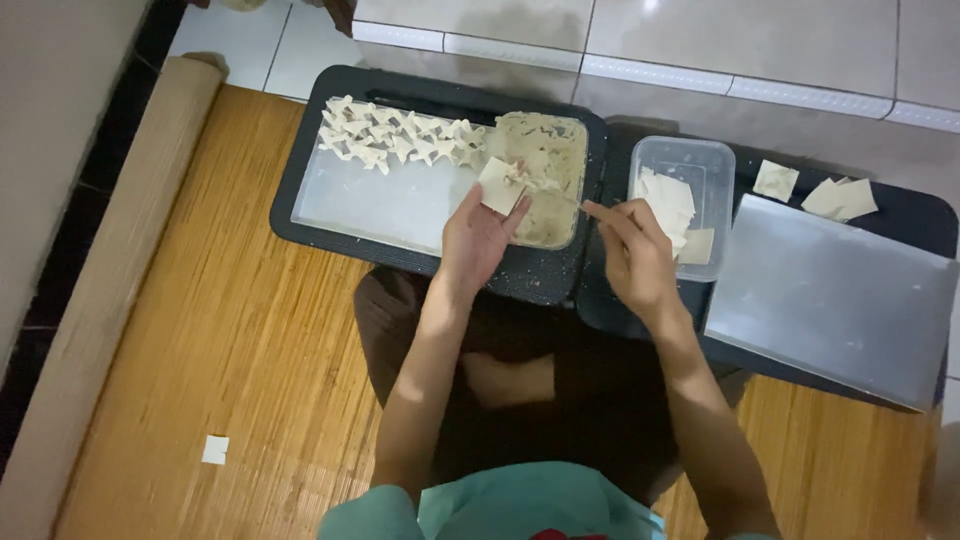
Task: Folding small squares of dough with filling into a decorative star shape.
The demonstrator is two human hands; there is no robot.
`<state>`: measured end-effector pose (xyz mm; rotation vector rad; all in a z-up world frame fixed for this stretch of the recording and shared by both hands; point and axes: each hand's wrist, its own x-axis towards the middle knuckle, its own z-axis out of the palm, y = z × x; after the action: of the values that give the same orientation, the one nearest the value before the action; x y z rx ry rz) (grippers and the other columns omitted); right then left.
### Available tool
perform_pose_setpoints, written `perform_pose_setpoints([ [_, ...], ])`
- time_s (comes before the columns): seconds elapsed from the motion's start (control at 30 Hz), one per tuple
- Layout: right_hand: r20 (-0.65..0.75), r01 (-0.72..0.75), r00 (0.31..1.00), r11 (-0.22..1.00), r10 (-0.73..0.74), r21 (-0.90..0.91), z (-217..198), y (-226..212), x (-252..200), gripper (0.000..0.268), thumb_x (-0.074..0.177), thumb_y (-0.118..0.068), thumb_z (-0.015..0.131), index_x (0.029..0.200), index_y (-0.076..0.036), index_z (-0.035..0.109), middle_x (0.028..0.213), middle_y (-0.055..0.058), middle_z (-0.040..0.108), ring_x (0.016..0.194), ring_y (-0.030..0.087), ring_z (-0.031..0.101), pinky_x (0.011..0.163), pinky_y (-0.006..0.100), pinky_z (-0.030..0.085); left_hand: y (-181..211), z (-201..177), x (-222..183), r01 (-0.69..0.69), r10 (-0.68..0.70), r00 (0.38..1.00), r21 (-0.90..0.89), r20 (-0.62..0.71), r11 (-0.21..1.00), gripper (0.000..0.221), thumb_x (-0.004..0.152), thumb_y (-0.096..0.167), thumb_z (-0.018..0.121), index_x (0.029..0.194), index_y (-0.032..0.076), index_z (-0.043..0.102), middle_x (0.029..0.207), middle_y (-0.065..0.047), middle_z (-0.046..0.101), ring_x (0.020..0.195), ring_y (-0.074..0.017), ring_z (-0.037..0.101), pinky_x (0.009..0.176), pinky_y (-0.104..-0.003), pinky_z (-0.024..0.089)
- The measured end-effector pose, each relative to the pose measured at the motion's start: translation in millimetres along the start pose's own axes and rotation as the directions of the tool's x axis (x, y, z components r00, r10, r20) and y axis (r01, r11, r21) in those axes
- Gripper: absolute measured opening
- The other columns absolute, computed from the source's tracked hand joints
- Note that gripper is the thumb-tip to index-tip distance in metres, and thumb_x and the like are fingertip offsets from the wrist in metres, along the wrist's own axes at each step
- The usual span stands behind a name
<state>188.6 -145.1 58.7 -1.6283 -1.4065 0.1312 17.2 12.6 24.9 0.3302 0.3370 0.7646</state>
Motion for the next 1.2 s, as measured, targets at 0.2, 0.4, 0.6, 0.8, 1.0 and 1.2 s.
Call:
perform_pose_setpoints([
  [0.2, 0.040, 0.051, 0.998, 0.999, -0.051, 0.011, 1.3, 3.9, 8.1, 0.025, 0.104, 0.007, 0.058, 0.121, 0.004, 0.076, 0.093, 0.017, 0.061, 0.075, 0.034, 0.065, 0.061, 0.040, 0.054, -10.3, 5.4, 6.1, -0.017, 0.010, 0.997, 0.098, 0.076, 0.995, 0.052, 0.115, 0.025, 0.026, 0.159, -0.001, 0.031, 0.166, -0.022, 0.031, 0.153, -0.0392, 0.029, 0.127, -0.051, 0.027],
  [0.4, 0.051, 0.075, 0.996, 0.997, -0.074, -0.021, -4.2, -2.2, 8.7, 0.025, 0.102, 0.009, 0.063, 0.117, -0.001, 0.081, 0.085, 0.008, 0.060, 0.065, 0.023, 0.062, 0.055, 0.028, 0.049, -9.2, 10.5, 2.9, 0.021, -0.022, 0.999, -0.028, -0.039, 0.999, 0.055, 0.112, 0.031, 0.038, 0.159, 0.003, 0.034, 0.166, -0.015, 0.031, 0.149, -0.0358, 0.038, 0.127, -0.051, 0.030],
  [0.6, 0.074, 0.078, 0.994, 0.997, -0.076, -0.028, -8.0, -13.0, 12.9, 0.026, 0.101, 0.015, 0.063, 0.118, 0.004, 0.078, 0.084, 0.015, 0.059, 0.064, 0.031, 0.062, 0.051, 0.032, 0.048, -14.2, 3.0, 4.7, 0.004, -0.003, 0.999, 0.008, -0.032, 1.000, 0.054, 0.112, 0.033, 0.039, 0.158, 0.005, 0.035, 0.165, -0.018, 0.033, 0.148, -0.0363, 0.040, 0.126, -0.053, 0.032],
  [0.8, 0.093, 0.045, 0.995, 0.997, -0.039, -0.062, -11.7, -10.9, 9.4, 0.024, 0.102, 0.014, 0.063, 0.119, 0.006, 0.078, 0.084, 0.015, 0.058, 0.058, 0.030, 0.055, 0.050, 0.031, 0.044, -11.7, 13.0, -1.7, -0.027, 0.027, 0.999, 0.012, -0.021, 1.000, 0.052, 0.112, 0.026, 0.037, 0.157, 0.000, 0.037, 0.163, -0.020, 0.037, 0.147, -0.0338, 0.041, 0.122, -0.044, 0.040],
  [1.0, 0.085, -0.005, 0.996, 0.995, 0.014, -0.102, -25.9, -25.0, 6.4, 0.026, 0.099, 0.014, 0.064, 0.117, 0.003, 0.080, 0.087, 0.017, 0.060, 0.061, 0.030, 0.058, 0.051, 0.034, 0.042, -21.4, -9.0, 9.5, -0.070, 0.070, 0.997, -0.023, 0.034, 0.997, 0.048, 0.113, 0.025, 0.042, 0.154, 0.000, 0.041, 0.159, -0.017, 0.044, 0.144, -0.0295, 0.047, 0.121, -0.040, 0.044],
  [1.2, -0.015, 0.003, 1.000, 0.995, -0.004, -0.104, -29.2, -9.2, -7.9, 0.024, 0.103, 0.011, 0.064, 0.117, 0.000, 0.081, 0.090, 0.014, 0.061, 0.063, 0.024, 0.057, 0.053, 0.031, 0.043, -27.2, -23.1, 16.5, -0.106, 0.107, 0.994, -0.069, 0.012, 0.992, 0.048, 0.114, 0.026, 0.040, 0.157, 0.005, 0.039, 0.161, -0.019, 0.039, 0.144, -0.0367, 0.046, 0.126, -0.051, 0.035],
])
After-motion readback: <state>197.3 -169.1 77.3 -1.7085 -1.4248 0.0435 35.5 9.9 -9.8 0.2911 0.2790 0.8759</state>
